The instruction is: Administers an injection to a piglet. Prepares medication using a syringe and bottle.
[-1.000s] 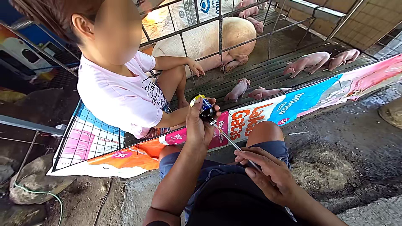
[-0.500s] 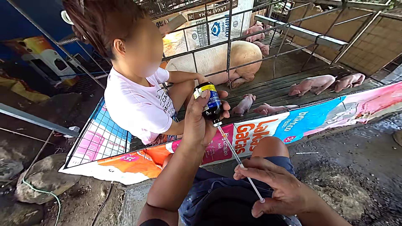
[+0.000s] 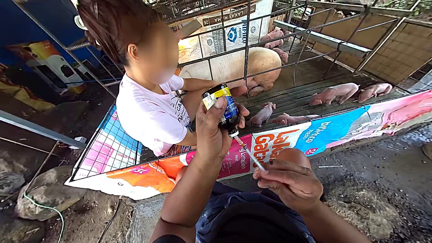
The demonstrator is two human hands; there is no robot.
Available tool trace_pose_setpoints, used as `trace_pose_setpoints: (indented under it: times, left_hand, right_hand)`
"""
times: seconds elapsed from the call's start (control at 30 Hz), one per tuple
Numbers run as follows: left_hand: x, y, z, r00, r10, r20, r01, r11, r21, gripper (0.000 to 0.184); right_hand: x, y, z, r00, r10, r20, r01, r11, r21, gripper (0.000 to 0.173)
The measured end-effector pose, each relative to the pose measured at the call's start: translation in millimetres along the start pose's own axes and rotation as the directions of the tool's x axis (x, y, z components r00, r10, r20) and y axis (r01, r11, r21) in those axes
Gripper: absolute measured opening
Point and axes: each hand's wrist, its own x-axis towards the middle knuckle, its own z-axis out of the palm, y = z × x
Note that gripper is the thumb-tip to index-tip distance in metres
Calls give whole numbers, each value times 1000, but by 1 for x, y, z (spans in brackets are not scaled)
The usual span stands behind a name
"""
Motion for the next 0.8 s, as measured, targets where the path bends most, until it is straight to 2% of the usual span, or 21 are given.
trace_pose_setpoints:
  times: [0.1, 0.3, 0.43, 0.57, 0.8]
  left_hand:
    - [0, 2, -1, 998, 69, -8, -69, 997, 43, 42]
    - [-1, 5, -2, 994, 112, -4, -112, 992, 65, 45]
    - [0, 6, -1, 983, 180, 31, -183, 974, 133, 47]
    - [2, 7, -1, 974, 222, 45, -226, 959, 172, 51]
    - [7, 17, 3, 964, 258, 64, -266, 938, 223, 47]
  right_hand:
    - [0, -1, 6, 996, 56, -76, -55, 998, 13, 32]
    - [-2, 5, 9, 984, 36, -173, -56, 993, -108, 27]
    - [-1, 5, 13, 970, 44, -240, -52, 998, -28, 36]
    - [0, 6, 13, 978, 25, -206, -40, 997, -68, 19]
    - [-1, 8, 15, 978, 69, -199, -74, 997, -16, 16]
